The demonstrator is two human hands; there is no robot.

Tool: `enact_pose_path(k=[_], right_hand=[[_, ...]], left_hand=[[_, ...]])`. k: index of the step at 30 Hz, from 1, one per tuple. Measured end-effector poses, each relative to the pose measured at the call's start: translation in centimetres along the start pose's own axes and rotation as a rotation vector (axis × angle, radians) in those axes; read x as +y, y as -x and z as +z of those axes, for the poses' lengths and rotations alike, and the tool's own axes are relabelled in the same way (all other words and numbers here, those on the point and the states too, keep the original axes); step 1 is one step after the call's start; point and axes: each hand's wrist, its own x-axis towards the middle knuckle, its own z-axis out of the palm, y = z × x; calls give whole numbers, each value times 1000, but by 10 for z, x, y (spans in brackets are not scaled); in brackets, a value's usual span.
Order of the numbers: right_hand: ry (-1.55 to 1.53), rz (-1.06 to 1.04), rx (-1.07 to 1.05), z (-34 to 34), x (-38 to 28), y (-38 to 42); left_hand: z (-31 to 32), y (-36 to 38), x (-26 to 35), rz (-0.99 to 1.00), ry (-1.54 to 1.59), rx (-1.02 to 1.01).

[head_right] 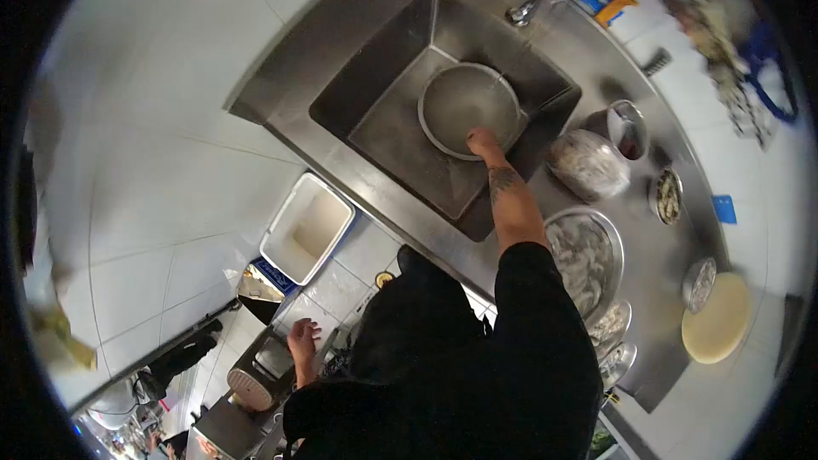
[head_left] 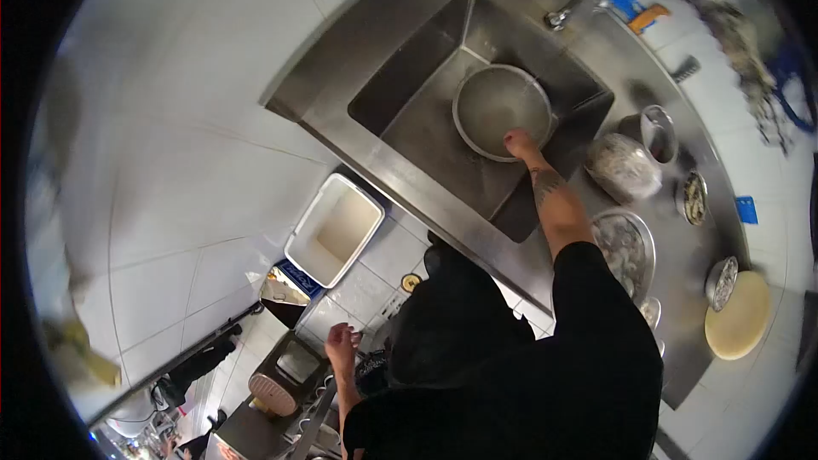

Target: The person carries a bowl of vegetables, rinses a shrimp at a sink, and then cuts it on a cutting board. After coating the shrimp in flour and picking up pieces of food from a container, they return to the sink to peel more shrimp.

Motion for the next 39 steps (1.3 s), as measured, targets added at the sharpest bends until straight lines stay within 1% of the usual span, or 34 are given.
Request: enact_pose_path(k=[1,2,3,4,5,6,7,8,10,12,13,14,15,16,17,18,19,20,21,22,23,24,25,26,27,29,30,32,33,35,36,37,38,39], right_hand=[[59,57,-22,-5,-24,4],[120,106,-34,-12,-40,-8],[117,110,-49,0,-31,-39],[248,67,-86,24,-17,-65],[375,24,-132,54,-2,-80],[365,38,-161,67,6,-87],[375,66,-148,77,10,-87],[389,92,-127,81,14,-86],[351,129,-127,77,12,-86],[298,178,-91,63,7,-95],[378,178,-243,58,6,-94],[456,176,-393,50,5,-93],[443,194,-381,48,6,-91],[401,190,-375,48,4,-86],[359,184,-356,44,2,-87],[347,195,-331,35,-4,-84],[271,204,-354,30,-9,-77],[198,210,-375,21,-11,-75],[185,223,-362,32,1,-84],[-113,280,-322,63,24,-100],[-410,333,-276,76,37,-106],[-421,349,-264,55,34,-96],[-994,421,-143,20,27,-79],[-1561,460,13,-11,21,-66],[-1562,460,49,-35,27,-65],[-1699,339,43,-95,38,-67],[-1695,316,85,-128,34,-60],[-1678,64,49,-190,20,-43],[-1668,46,71,-216,12,-32],[-1582,-51,104,-251,-4,-12],[-1575,-61,110,-259,-5,-10],[-1444,-159,98,-264,-4,-13],[-1311,-252,85,-270,-3,-15],[-1308,-257,88,-278,-7,-14]], left_hand=[[7,-2,32,-52,4,37],[8,-12,40,-40,-38,51],[8,-26,47,-20,-83,65],[17,-33,70,18,-85,64],[25,-42,93,-4,-121,58],[41,-54,114,-4,-122,-2],[51,-64,134,-11,-122,-62],[58,-75,153,61,-295,-146],[76,-89,189,62,-306,-170],[86,-110,210,79,-274,-200],[91,-119,219,84,-222,-226],[94,-128,223,87,-243,-251],[98,-135,230,91,-260,-269],[98,-139,239,192,-392,-273],[101,-143,247,217,-393,-280],[102,-145,255,195,-405,-278],[98,-146,261,167,-420,-278],[89,-156,247,219,-391,-315],[97,-150,271,204,-450,-317],[98,-153,275,261,-433,-341],[97,-155,278,316,-414,-368],[104,-152,299,299,-464,-372],[111,-151,314,305,-467,-393],[120,-150,329,297,-359,-401],[131,-150,343,294,-246,-413],[160,-156,369,396,-142,-492],[179,-165,380,487,-174,-547],[224,-174,408,638,-239,-639],[251,-173,426,692,-274,-678],[310,-195,435,973,-211,-771],[339,-191,455,1022,-312,-775],[369,-188,476,1072,-414,-775],[404,-203,483,1253,-543,-750],[437,-218,488,1427,-677,-716]])
